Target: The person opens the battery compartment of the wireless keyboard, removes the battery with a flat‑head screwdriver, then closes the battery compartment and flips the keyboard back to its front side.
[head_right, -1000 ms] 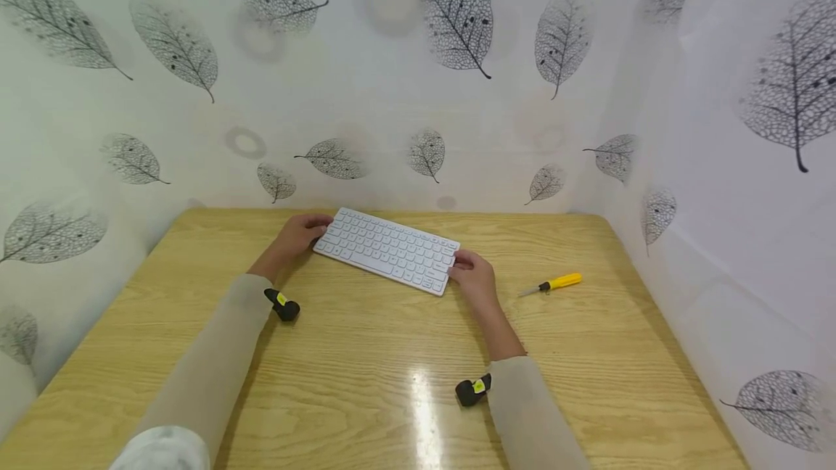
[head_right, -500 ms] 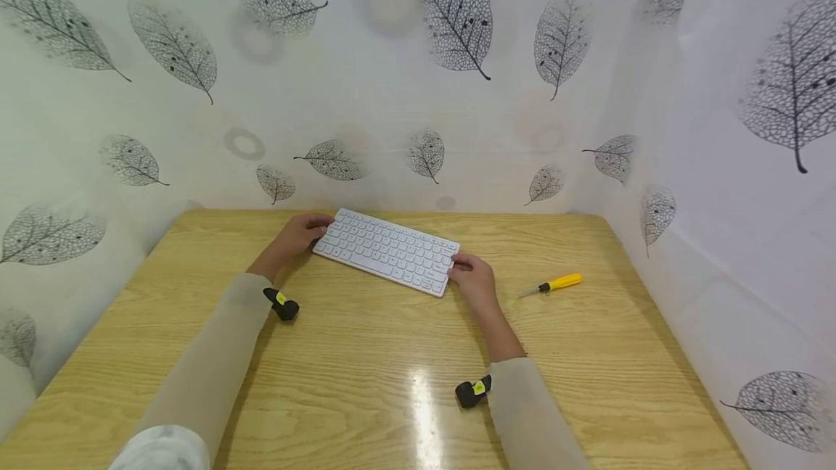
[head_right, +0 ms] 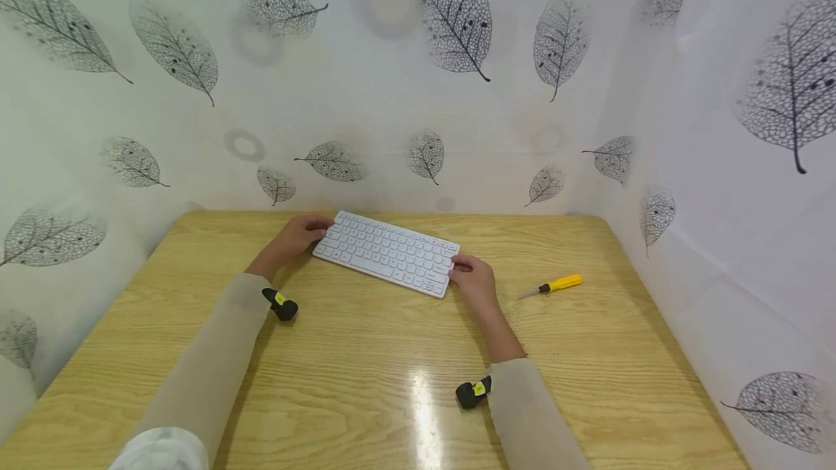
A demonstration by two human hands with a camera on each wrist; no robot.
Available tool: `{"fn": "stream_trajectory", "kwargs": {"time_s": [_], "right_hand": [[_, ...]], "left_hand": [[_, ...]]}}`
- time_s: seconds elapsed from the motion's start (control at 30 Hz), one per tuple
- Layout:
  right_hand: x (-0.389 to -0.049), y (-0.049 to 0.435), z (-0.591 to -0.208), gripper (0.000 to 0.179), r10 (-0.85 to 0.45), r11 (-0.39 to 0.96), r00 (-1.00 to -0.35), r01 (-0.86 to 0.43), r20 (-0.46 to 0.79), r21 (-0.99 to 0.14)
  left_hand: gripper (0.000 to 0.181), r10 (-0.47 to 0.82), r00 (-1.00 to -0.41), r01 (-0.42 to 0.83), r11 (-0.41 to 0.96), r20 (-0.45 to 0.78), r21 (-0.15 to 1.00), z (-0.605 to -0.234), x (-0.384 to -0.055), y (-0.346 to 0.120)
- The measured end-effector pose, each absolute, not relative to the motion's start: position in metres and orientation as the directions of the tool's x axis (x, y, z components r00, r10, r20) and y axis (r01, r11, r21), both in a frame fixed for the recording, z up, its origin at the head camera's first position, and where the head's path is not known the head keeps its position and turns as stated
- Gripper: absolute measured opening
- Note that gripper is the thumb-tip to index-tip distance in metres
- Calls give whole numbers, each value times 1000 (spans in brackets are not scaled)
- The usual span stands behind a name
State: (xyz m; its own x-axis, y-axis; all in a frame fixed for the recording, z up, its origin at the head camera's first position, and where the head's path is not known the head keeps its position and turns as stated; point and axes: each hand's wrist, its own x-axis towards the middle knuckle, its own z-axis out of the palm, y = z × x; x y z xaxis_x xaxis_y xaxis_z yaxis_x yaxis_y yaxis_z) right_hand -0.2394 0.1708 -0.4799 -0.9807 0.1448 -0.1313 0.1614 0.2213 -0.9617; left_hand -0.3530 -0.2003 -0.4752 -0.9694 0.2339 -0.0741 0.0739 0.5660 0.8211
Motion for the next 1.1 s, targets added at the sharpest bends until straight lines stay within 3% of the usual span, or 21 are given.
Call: {"fn": "stream_trajectory", "kwargs": {"time_s": [0.33,1.1], "right_hand": [[-237,171,-477,31,126,235,-986,138,-111,-962],[-239,180,-475,31,102,292,-984,172,-148,-941]], "left_hand": [[30,258,-965,125,620,-51,774,-470,-346,-202],[29,236,-965,64,640,-117,765,-467,-319,-206]]}}
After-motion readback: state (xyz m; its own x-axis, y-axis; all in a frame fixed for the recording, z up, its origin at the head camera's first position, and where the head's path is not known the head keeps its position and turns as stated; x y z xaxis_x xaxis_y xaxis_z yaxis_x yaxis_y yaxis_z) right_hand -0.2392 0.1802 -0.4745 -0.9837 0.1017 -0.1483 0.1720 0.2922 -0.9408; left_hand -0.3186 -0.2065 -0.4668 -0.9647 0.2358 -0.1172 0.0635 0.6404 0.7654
